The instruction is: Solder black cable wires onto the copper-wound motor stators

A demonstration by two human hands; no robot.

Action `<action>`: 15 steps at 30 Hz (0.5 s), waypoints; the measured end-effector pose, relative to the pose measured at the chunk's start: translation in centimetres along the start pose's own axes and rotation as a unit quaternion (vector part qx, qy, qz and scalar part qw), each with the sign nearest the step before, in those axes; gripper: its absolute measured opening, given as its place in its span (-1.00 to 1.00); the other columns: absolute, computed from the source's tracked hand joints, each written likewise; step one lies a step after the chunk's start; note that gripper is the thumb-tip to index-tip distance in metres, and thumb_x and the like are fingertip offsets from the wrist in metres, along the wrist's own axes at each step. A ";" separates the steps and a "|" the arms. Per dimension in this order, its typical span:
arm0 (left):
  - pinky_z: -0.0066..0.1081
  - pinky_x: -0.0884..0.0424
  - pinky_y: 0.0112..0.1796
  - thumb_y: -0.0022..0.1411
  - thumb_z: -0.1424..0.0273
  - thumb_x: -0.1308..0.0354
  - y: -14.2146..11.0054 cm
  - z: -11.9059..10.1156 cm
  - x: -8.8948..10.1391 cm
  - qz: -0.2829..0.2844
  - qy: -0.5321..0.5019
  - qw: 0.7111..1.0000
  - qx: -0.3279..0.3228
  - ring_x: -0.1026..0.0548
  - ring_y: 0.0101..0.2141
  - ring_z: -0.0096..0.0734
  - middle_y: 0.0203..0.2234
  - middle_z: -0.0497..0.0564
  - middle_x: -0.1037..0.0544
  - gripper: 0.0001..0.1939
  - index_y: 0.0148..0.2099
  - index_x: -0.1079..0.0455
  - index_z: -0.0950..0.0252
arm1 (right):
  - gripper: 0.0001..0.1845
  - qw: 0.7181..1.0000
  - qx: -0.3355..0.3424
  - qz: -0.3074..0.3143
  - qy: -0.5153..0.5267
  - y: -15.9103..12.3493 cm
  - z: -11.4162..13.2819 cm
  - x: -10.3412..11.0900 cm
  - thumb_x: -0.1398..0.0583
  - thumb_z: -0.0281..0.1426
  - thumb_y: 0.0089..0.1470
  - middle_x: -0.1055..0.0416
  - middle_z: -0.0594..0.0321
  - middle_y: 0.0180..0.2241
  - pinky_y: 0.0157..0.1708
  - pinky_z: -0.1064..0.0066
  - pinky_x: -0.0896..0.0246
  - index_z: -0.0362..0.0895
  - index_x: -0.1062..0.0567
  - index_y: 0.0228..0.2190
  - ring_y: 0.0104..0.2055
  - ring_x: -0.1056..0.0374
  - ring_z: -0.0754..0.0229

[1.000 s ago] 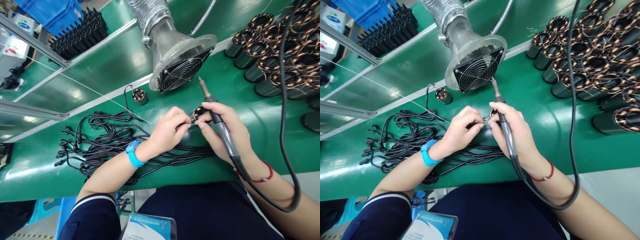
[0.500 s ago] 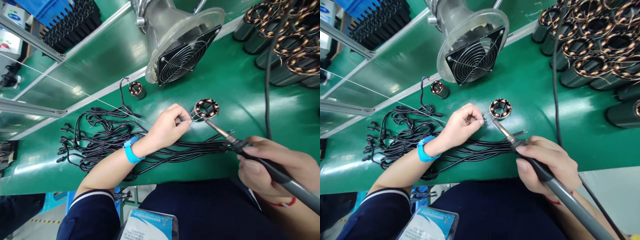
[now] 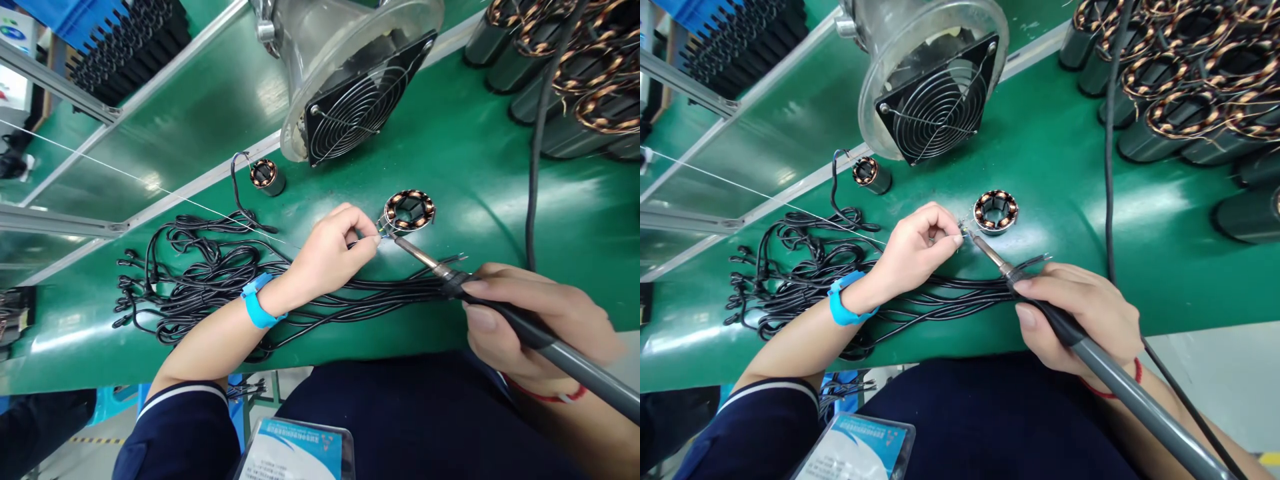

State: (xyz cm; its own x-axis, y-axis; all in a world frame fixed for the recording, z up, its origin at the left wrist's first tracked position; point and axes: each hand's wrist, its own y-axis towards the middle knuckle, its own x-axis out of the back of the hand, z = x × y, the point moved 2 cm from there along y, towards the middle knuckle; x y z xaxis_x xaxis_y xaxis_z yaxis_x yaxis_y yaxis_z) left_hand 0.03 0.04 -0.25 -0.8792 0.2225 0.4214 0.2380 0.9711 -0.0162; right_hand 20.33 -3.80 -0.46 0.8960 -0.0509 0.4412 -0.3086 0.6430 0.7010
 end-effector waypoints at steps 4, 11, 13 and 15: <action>-0.50 -0.23 -0.46 0.11 0.58 -0.14 0.0 0.0 0.0 -0.001 0.000 1.000 0.001 -0.26 -0.51 -0.62 -0.47 -0.10 -0.38 -0.88 -0.43 -0.30 0.32 | -0.85 1.000 0.001 -0.017 0.006 0.0 -0.1 -0.1 -0.17 -0.51 0.10 -0.32 0.33 -0.60 -0.73 0.50 -0.18 -0.10 -0.46 -0.25 -0.62 -0.33 0.28; -0.50 -0.23 -0.47 0.12 0.57 -0.13 0.0 0.1 0.0 -0.003 -0.004 1.000 -0.004 -0.26 -0.52 -0.62 -0.47 -0.09 -0.39 -0.89 -0.43 -0.32 0.32 | -0.84 1.000 -0.002 -0.010 0.019 -0.1 -0.3 -0.3 -0.15 -0.50 0.12 -0.31 0.33 -0.61 -0.68 0.47 -0.28 -0.08 -0.45 -0.23 -0.64 -0.32 0.27; -0.51 -0.23 -0.47 0.11 0.58 -0.13 0.0 0.2 0.0 -0.003 -0.002 1.000 -0.003 -0.26 -0.52 -0.62 -0.47 -0.09 -0.39 -0.89 -0.42 -0.33 0.31 | -0.83 1.000 0.000 0.001 0.018 -0.1 -0.3 -0.1 -0.17 -0.51 0.10 -0.32 0.32 -0.60 -0.69 0.49 -0.25 -0.09 -0.44 -0.23 -0.63 -0.32 0.28; -0.51 -0.23 -0.47 0.11 0.58 -0.13 0.0 0.2 0.0 -0.003 -0.001 1.000 -0.004 -0.26 -0.51 -0.62 -0.47 -0.09 -0.39 -0.89 -0.43 -0.32 0.31 | -0.82 0.999 -0.011 0.028 0.031 0.0 -0.3 0.0 -0.17 -0.52 0.10 -0.32 0.32 -0.59 -0.70 0.50 -0.23 -0.11 -0.43 -0.22 -0.62 -0.32 0.29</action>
State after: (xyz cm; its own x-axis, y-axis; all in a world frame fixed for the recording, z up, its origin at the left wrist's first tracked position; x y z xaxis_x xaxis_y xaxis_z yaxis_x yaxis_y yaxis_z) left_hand -0.01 0.07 -0.41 -0.8814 0.2162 0.4201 0.2352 0.9719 -0.0069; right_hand 20.47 -3.58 -0.63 0.8956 0.0337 0.4435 -0.3532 0.6600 0.6630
